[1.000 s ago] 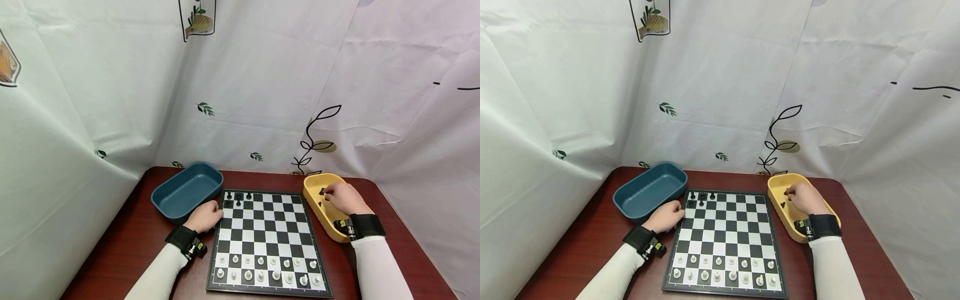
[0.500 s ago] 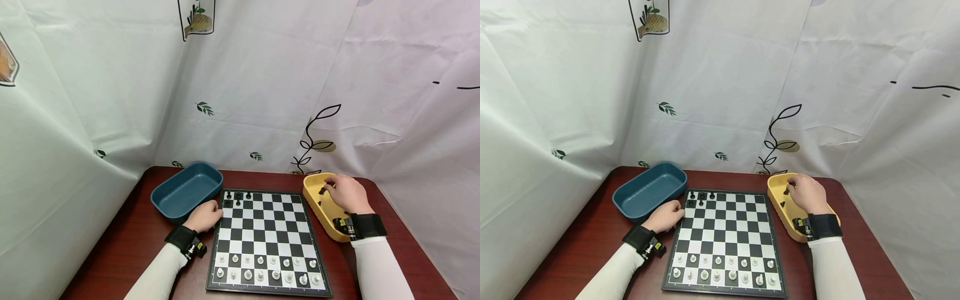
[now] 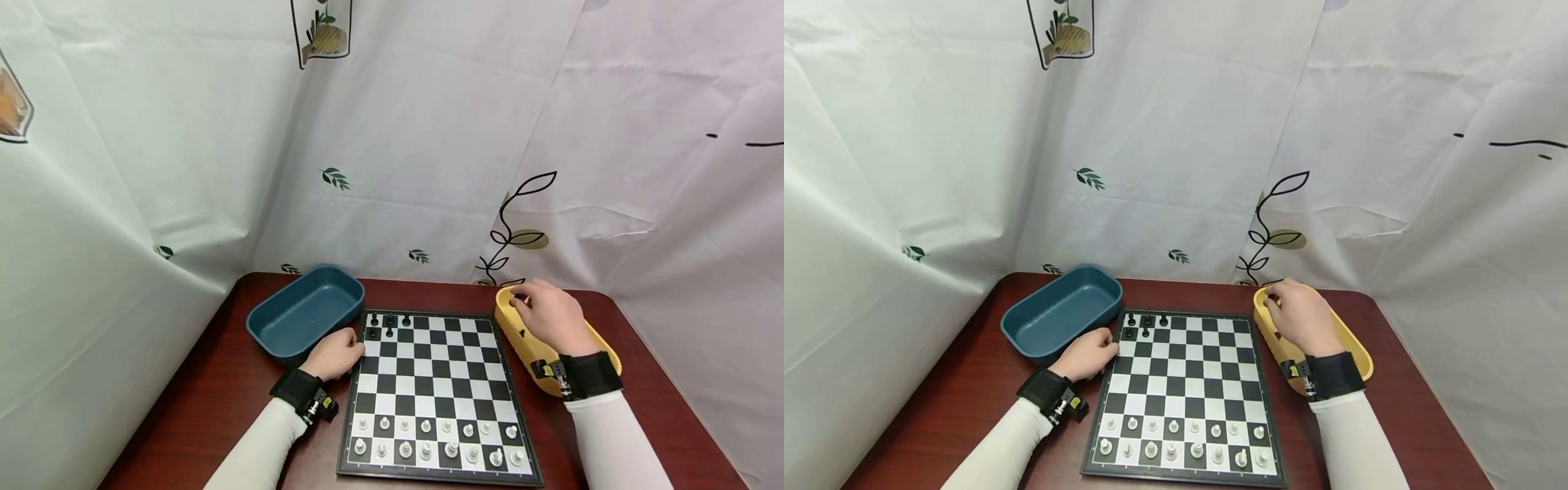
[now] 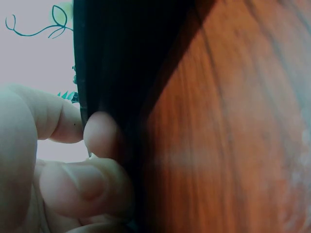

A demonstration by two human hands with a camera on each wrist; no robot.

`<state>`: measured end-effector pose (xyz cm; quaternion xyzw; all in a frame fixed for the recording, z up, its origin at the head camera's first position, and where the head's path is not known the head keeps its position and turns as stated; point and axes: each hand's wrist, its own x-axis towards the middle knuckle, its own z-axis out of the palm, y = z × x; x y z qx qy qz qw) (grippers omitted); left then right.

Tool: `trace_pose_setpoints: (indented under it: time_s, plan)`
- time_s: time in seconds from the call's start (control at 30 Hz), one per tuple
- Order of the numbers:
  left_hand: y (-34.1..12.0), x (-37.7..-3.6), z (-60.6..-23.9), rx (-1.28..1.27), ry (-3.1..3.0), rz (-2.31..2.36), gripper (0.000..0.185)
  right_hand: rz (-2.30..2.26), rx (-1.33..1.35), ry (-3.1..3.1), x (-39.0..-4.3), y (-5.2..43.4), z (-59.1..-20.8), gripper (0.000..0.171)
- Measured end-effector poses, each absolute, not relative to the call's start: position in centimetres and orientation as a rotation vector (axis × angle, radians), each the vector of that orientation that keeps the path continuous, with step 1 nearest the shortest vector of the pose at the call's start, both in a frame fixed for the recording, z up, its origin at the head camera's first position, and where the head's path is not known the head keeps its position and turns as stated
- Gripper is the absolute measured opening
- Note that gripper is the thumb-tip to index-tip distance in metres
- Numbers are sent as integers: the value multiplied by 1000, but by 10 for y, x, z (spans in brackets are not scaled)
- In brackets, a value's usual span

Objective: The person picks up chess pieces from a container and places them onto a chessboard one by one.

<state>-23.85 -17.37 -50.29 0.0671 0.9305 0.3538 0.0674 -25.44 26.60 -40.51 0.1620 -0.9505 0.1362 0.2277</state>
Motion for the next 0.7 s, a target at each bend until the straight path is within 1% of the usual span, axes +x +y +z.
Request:
trace_pose_setpoints:
  time_s: [0.3, 0.7]
  plan:
    - [-173, -237, -505, 212, 2807, 1066, 24, 319, 621, -2590, -253, 243, -412, 12]
    - [-174, -238, -504, 205, 2813, 1068, 24, 280, 627, -2705, -260, 233, -431, 11]
